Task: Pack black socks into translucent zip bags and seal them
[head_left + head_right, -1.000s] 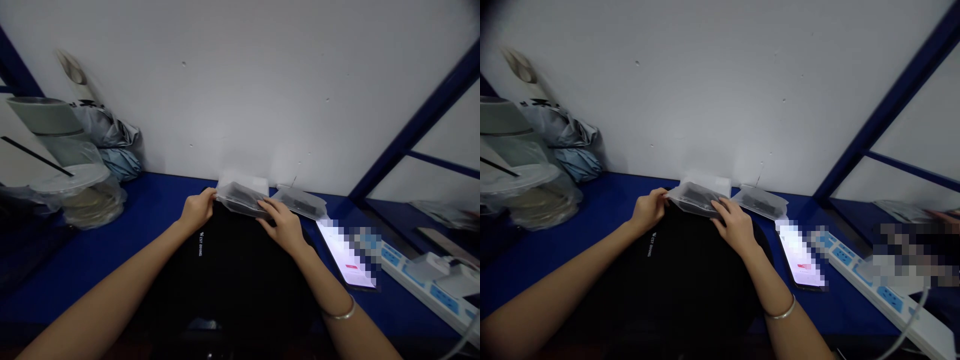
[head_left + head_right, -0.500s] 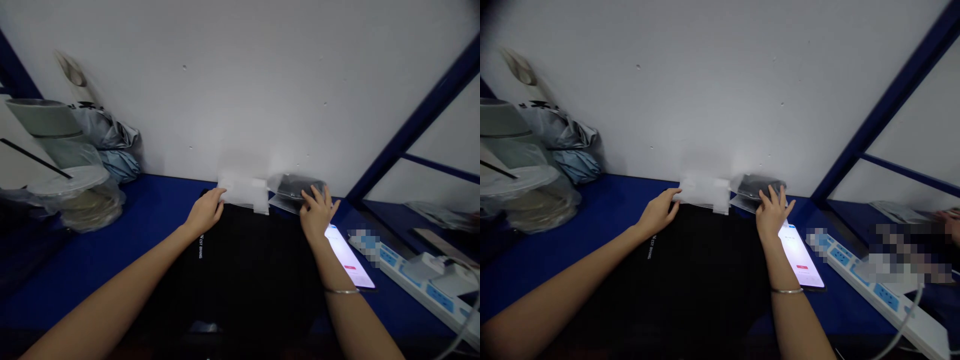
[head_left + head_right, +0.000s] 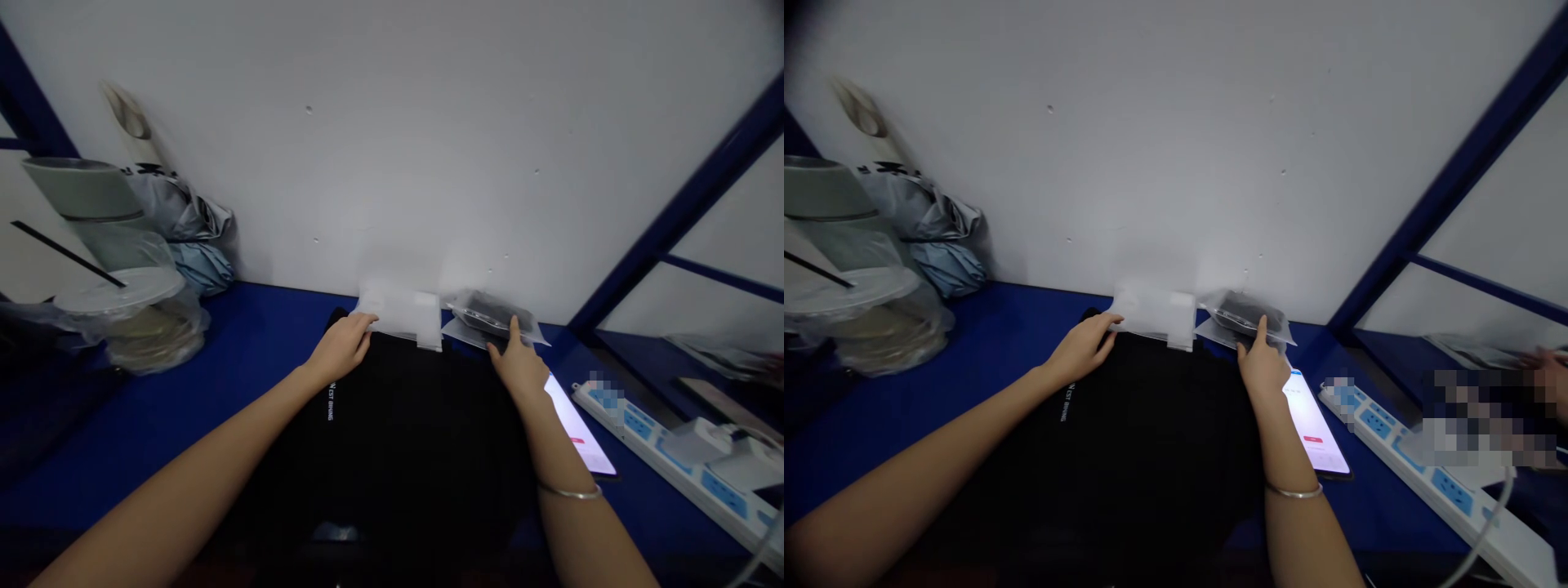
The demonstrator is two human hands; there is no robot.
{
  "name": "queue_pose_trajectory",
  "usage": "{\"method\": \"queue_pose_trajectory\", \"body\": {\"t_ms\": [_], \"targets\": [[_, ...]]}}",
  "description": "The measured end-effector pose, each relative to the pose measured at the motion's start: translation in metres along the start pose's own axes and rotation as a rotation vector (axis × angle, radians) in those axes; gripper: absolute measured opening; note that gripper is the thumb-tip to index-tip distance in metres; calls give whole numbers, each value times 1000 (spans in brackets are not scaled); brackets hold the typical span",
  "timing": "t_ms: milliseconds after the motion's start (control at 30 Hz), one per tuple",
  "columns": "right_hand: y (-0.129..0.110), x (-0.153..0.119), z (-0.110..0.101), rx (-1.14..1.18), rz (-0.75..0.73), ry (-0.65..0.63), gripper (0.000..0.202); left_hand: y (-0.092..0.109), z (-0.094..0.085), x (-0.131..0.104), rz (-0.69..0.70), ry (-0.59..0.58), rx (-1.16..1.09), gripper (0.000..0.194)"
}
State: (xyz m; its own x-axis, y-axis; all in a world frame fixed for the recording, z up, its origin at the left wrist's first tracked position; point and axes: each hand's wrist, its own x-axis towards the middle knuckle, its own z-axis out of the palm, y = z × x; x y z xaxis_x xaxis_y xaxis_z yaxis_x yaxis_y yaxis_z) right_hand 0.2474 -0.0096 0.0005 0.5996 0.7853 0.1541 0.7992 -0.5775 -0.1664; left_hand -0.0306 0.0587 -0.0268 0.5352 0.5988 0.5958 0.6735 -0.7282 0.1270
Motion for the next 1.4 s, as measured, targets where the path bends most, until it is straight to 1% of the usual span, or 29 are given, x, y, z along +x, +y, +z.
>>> {"method": "queue_pose_trajectory", "body": {"t_ms": [133, 233, 367, 500, 600, 667, 733, 800, 833, 867, 900, 933, 967, 1000, 1033, 1067, 1100, 1133, 1167, 1233, 1267, 1333, 1400], "targets": [[-2, 1, 8, -1, -25, 15, 62, -1, 0, -1, -8, -4, 6, 25], [0, 2, 12, 27, -54, 4, 61, -1, 0, 0, -3, -14, 16, 24], [3, 7, 20, 54, -117, 34, 60, -1, 0, 1, -9, -41, 45, 22], [4, 11, 27, 74, -179, 46, 60, -2, 3, 1, -60, -76, 79, 24], [2, 11, 29, 75, -246, 30, 67, -5, 6, 0, -108, -98, 90, 25], [1, 11, 27, 67, -248, -1, 69, -7, 6, -1, -121, -104, 91, 25], [0, 9, 21, 71, -192, -24, 67, -7, 2, -1, -116, -95, 87, 24], [-2, 6, 11, 149, -148, 25, 60, -5, -5, 1, -98, -75, 73, 21], [-3, 2, 5, 229, -168, 65, 54, -3, -10, 2, -87, -67, 47, 19], [-6, -3, -1, 339, -226, 90, 47, 0, -15, 3, -79, -71, -3, 18], [-8, -9, -8, 461, -345, 72, 37, 2, -19, 4, -79, -91, -84, 17], [-12, -17, -14, 573, -485, -37, 30, 5, -22, 5, -91, -137, -200, 18], [-15, -27, -19, 642, -621, -230, 29, 6, -25, 6, -121, -205, -332, 20], [-19, -37, -22, 662, -749, -458, 31, 7, -26, 6, -163, -280, -463, 23], [-22, -48, -25, 637, -871, -671, 33, 7, -27, 6, -214, -357, -579, 25], [-25, -59, -25, 581, -984, -825, 36, 6, -27, 7, -264, -425, -671, 28], [-28, -69, -25, 502, -1087, -906, 41, 4, -27, 7, -306, -479, -737, 30], [-30, -77, -24, 419, -1166, -922, 44, 3, -28, 8, -332, -521, -786, 31], [-31, -83, -23, 364, -1213, -880, 44, 2, -30, 8, -342, -560, -824, 32], [-33, -88, -21, 335, -1254, -835, 31, 5, -37, 10, -318, -650, -892, 34], [-32, -88, -21, 359, -1261, -838, 22, 9, -41, 10, -296, -709, -924, 36], [-32, -84, -25, 460, -1246, -897, 10, 19, -48, 10, -239, -857, -982, 37], [-30, -76, -29, 591, -1179, -937, 11, 32, -53, 8, -158, -1030, -1023, 31]]}}
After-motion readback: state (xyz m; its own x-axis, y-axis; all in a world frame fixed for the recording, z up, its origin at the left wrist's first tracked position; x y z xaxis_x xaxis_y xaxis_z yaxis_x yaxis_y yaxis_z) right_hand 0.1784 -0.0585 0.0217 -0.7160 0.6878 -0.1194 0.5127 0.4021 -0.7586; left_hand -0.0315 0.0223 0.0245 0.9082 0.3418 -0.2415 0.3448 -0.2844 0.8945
